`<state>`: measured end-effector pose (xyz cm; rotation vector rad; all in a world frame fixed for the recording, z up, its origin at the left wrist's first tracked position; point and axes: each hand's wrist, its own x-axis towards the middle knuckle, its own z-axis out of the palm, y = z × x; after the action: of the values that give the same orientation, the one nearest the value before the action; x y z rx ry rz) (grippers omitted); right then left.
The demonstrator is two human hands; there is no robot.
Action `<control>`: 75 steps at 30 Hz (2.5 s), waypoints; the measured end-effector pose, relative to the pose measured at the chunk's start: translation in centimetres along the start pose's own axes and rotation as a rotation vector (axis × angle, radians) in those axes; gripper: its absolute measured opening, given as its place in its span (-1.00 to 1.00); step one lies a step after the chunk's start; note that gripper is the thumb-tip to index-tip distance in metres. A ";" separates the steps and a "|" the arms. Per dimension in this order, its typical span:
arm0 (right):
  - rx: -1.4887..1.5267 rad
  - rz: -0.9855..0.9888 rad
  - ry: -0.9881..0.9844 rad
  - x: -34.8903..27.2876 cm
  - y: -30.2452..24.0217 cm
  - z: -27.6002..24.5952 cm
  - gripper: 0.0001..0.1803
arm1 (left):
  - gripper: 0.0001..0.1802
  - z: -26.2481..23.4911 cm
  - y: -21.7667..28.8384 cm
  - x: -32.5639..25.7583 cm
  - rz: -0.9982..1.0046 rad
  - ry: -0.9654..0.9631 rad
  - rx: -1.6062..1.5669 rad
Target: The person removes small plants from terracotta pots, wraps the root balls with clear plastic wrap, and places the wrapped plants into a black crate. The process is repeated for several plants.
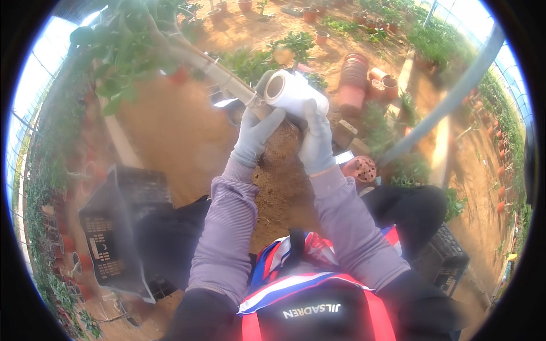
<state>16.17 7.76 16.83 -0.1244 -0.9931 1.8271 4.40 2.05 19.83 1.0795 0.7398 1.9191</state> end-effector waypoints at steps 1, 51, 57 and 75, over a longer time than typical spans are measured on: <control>-0.061 0.026 0.054 0.3 0.1 -0.3 -0.52 | -0.24 0.2 -0.2 -0.2 0.002 0.016 0.019; 0.010 -0.116 0.095 2.8 -2.3 2.3 -0.68 | -0.58 0.2 0.3 -1.0 0.108 0.223 0.167; 0.144 -0.026 -0.040 2.0 -1.9 2.5 -0.49 | -0.60 -0.3 0.4 -0.6 0.057 0.309 0.102; -0.148 0.072 -0.105 -0.1 -4.3 2.9 -0.47 | -0.49 -2.4 0.5 0.9 0.082 0.255 0.079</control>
<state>17.90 6.64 21.60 -0.1572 -1.2116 1.8393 1.85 2.30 19.46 0.9342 0.9304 2.1387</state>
